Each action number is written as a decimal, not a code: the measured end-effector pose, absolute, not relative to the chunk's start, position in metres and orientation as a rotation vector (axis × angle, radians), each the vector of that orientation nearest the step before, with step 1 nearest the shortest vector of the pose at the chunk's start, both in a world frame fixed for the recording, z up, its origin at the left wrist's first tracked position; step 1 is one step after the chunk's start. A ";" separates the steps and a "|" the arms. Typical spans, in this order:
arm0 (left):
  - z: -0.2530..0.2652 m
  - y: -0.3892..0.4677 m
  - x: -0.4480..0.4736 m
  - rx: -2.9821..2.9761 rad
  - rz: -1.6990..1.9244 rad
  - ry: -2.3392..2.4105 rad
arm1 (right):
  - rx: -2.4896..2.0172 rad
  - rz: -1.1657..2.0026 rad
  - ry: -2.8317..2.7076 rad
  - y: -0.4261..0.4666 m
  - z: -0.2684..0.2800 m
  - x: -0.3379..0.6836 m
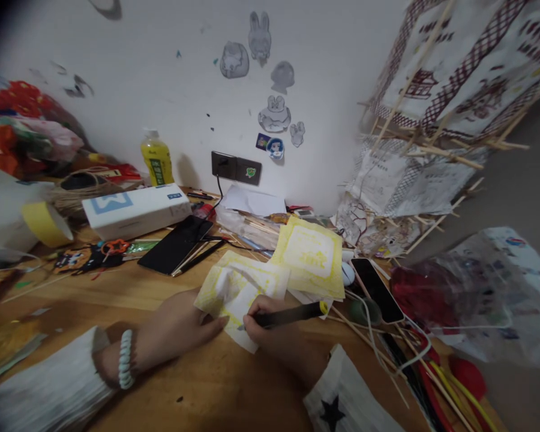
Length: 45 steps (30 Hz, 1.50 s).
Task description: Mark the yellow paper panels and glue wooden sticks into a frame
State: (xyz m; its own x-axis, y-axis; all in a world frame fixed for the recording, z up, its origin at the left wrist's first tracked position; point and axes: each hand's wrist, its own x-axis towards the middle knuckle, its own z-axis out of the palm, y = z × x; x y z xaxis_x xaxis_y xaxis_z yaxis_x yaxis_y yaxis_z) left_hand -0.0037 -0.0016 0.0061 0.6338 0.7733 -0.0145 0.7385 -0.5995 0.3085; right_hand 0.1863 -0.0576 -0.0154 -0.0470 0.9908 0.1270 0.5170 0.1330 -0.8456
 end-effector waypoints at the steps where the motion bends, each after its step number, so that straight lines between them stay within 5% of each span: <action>1: 0.005 -0.002 -0.003 2.566 0.169 1.232 | -1.482 0.800 -1.667 -0.058 -0.016 0.186; 45: 0.004 -0.005 -0.003 2.596 0.163 1.245 | -1.383 0.901 -1.783 -0.049 -0.019 0.188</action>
